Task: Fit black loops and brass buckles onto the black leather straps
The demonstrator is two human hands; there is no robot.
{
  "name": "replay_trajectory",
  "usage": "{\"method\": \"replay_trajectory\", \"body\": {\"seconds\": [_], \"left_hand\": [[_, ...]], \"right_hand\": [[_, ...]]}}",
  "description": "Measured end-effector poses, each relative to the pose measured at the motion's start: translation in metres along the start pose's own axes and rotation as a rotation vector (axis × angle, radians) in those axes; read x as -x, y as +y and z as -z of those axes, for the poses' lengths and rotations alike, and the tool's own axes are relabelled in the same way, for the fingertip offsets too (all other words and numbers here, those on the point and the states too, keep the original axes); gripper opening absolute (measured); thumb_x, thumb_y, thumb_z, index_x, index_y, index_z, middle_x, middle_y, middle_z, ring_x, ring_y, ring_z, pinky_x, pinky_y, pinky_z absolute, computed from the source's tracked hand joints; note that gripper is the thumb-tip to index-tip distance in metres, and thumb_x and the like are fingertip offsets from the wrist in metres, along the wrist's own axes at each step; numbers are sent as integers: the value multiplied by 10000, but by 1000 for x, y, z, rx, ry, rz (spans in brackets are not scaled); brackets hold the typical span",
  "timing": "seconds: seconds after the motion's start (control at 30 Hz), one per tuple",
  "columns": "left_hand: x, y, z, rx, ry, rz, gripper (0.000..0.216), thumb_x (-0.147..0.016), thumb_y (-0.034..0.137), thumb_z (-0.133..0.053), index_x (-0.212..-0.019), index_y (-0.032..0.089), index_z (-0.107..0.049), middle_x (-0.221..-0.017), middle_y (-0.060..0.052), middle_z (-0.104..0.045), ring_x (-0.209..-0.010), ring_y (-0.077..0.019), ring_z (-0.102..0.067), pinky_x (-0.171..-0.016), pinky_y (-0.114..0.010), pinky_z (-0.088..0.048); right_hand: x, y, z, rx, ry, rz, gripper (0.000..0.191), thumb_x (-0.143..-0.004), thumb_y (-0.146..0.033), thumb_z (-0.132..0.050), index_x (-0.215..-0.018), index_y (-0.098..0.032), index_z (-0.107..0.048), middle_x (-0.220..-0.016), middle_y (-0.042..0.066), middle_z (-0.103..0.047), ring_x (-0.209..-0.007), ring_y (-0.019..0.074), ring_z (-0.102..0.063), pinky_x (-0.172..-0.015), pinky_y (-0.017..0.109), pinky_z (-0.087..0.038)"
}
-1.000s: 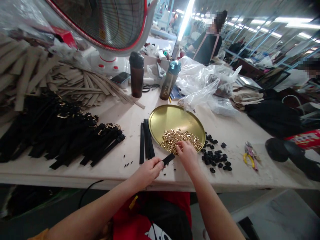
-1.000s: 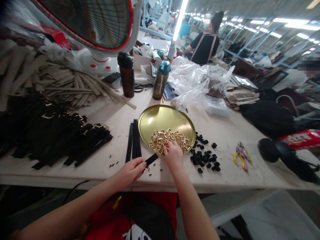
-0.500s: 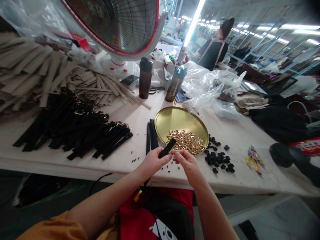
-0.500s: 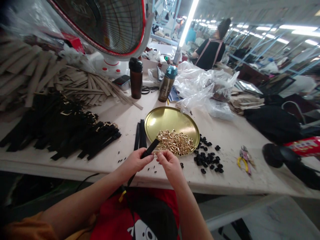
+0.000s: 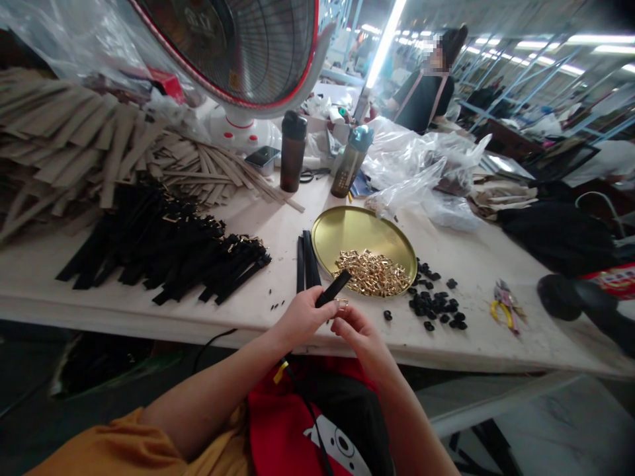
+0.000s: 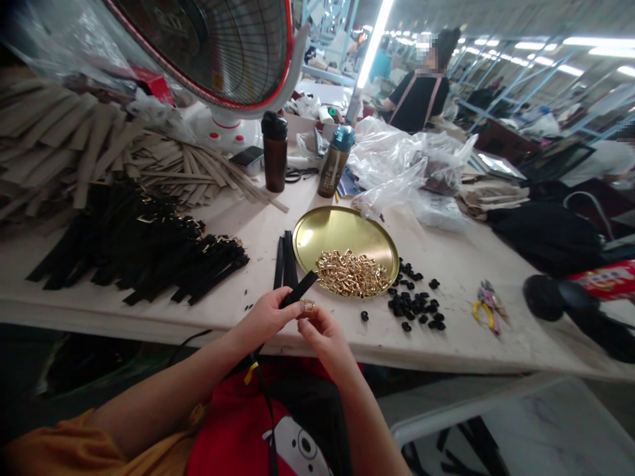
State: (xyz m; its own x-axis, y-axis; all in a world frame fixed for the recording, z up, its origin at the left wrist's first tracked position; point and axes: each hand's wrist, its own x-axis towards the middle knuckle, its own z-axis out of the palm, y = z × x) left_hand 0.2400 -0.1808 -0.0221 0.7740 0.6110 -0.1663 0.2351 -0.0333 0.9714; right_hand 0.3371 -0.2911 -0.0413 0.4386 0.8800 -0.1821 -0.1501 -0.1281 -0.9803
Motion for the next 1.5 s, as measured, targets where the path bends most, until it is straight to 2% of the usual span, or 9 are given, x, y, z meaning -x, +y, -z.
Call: {"method": "replay_trajectory", "body": {"seconds": [0.17, 0.37, 0.47, 0.63, 0.8, 0.93, 1.17, 1.4, 1.5], "left_hand": [[1, -3, -6, -40, -46, -35, 215, -762, 350, -489, -743, 141, -538, -630, 21, -507, -605, -107, -454, -554, -200, -342], [11, -1, -11, -330, -66, -182, 190, -800, 330, -446, -766, 177, -553, -656, 12, -538, -609, -115, -473, -554, -210, -310], [8, -3, -11, -256, -54, -136, 178, -792, 324, -453, -771, 172, -543, -645, 21, -515, -609, -111, -462, -549, -206, -310], [-1, -6, -9, -37, -30, -9, 189, -748, 330, -498, -705, 146, -513, -625, 38, -462, -595, -95, -416, -556, -201, -332], [3, -8, -13, -19, -57, -12, 168, -745, 305, -484, -720, 142, -518, -635, 32, -475, -608, -98, -425, -554, -202, -334], [8, -9, -18, 12, -60, 6, 167, -737, 307, -487, -690, 147, -496, -584, 40, -455, -566, -87, -407, -523, -196, -319], [12, -5, -24, 445, -166, 228, 197, -729, 354, -480, -707, 166, -423, -476, 94, -313, -381, -41, -221, -383, -185, -184], [14, -9, -21, 3, -14, -49, 183, -749, 312, -480, -653, 158, -467, -588, 37, -448, -570, -87, -399, -535, -201, -316], [13, -9, -23, 73, -57, -3, 175, -743, 312, -479, -662, 159, -463, -562, 43, -431, -528, -79, -377, -506, -199, -308]], "right_hand": [[-3, 4, 1, -213, 83, -59, 169, -740, -319, -618, -869, -213, -597, -715, -29, -551, -618, 95, -480, -619, 226, -399], [-8, 10, -3, -473, 151, -140, 172, -660, -258, -663, -802, -223, -571, -626, -58, -498, -500, 75, -405, -487, 190, -333], [-5, 15, -2, -397, 160, -109, 158, -696, -282, -635, -824, -218, -570, -579, -63, -466, -488, 79, -383, -488, 196, -319], [4, 13, 3, -125, 23, -88, 201, -711, -336, -635, -849, -194, -601, -644, -31, -513, -578, 99, -424, -560, 219, -344], [12, 10, 7, -17, -32, -67, 212, -720, -391, -624, -747, -182, -610, -683, -7, -539, -649, 126, -463, -615, 247, -375], [16, 16, 4, -3, 38, -31, 345, -804, -472, -493, -679, -167, -591, -615, 3, -527, -592, 124, -458, -576, 254, -390], [17, 25, -3, 248, 182, 169, 322, -824, -443, -479, -657, -179, -560, -572, -18, -484, -546, 110, -421, -521, 235, -336], [23, 29, -3, -81, 91, -105, 373, -833, -481, -449, -633, -174, -522, -481, -42, -417, -457, 86, -348, -451, 227, -260], [25, 28, -1, -48, 96, -101, 360, -834, -475, -451, -654, -173, -532, -477, -43, -417, -452, 85, -347, -447, 227, -254]]}}
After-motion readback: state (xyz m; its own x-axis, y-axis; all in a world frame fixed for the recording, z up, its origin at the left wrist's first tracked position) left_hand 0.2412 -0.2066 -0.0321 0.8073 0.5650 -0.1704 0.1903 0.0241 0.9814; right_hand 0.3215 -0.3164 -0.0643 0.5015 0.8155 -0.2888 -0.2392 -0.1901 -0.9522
